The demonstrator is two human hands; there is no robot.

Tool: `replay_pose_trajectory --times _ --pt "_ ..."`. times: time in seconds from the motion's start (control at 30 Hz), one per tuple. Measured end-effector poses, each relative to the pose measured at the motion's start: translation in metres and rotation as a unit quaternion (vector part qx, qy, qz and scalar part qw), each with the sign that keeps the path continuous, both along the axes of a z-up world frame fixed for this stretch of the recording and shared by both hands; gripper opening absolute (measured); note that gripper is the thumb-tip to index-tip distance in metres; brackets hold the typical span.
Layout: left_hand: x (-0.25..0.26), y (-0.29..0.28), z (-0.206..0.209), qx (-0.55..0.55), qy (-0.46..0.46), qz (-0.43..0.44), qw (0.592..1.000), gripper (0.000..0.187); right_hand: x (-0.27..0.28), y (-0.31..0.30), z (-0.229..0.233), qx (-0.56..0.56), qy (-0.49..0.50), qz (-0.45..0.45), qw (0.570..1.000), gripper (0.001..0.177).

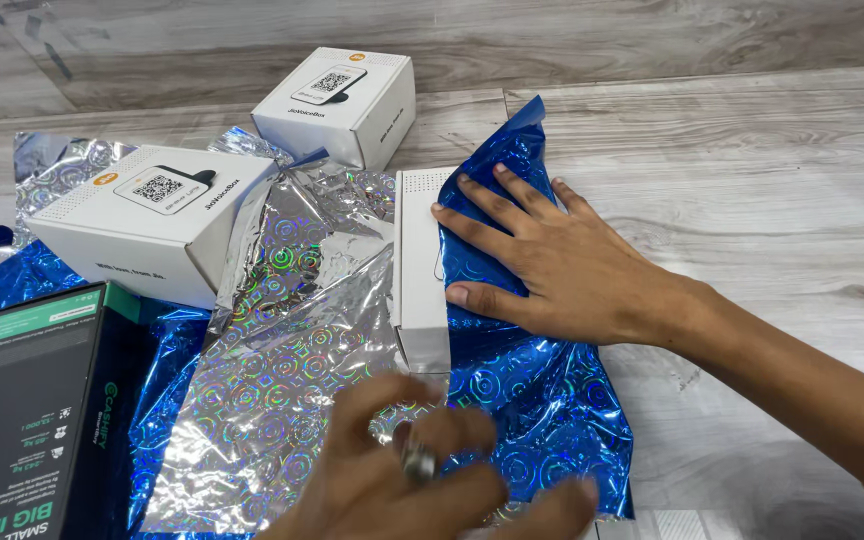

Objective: The person wraps a small white box with blue metallic wrapping paper. They fold the paper around the box, tuck the ends, and secure the package with clear tape. The person then adds crumpled silver tissue paper inside the wrapped box before closing it.

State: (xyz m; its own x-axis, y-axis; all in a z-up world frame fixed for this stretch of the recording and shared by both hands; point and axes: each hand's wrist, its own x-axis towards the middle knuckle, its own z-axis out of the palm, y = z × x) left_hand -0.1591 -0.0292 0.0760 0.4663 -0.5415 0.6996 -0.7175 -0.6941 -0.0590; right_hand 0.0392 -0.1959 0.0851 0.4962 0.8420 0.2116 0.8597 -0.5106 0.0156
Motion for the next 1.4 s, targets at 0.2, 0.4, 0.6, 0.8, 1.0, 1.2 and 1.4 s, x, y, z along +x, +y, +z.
replay_pose_trajectory --times 0.2,0.4,0.6,0.8,1.0,1.2,1.4 --pt "0.098 0.001 0.015 -0.131 0.162 0.072 0.976 0.025 0.003 -0.004 0.000 0.017 -0.011 0.021 1.000 0.106" --pt "0.117 0.024 0.015 -0.109 0.143 0.032 0.983 0.032 -0.005 0.001 0.011 -0.008 0.032 -0.024 0.999 0.134" --pt "0.123 0.031 0.013 -0.156 0.185 -0.015 0.970 0.029 -0.013 0.002 0.017 0.021 0.075 -0.026 0.997 0.154" --pt "0.118 0.028 0.006 -0.119 0.153 0.052 0.980 0.025 -0.005 -0.007 0.008 0.093 0.116 0.033 0.988 0.144" --pt "0.116 0.027 0.005 -0.107 0.157 0.062 0.980 0.023 0.007 -0.066 0.019 0.346 0.333 0.035 0.877 0.084" --pt "0.118 0.027 0.008 -0.146 0.223 0.055 0.962 0.025 -0.008 -0.153 0.038 0.214 0.262 -0.256 0.906 0.047" --pt "0.120 0.026 0.007 -0.137 0.218 0.067 0.964 0.022 -0.010 -0.281 -0.044 -0.170 0.216 -0.502 0.820 0.036"
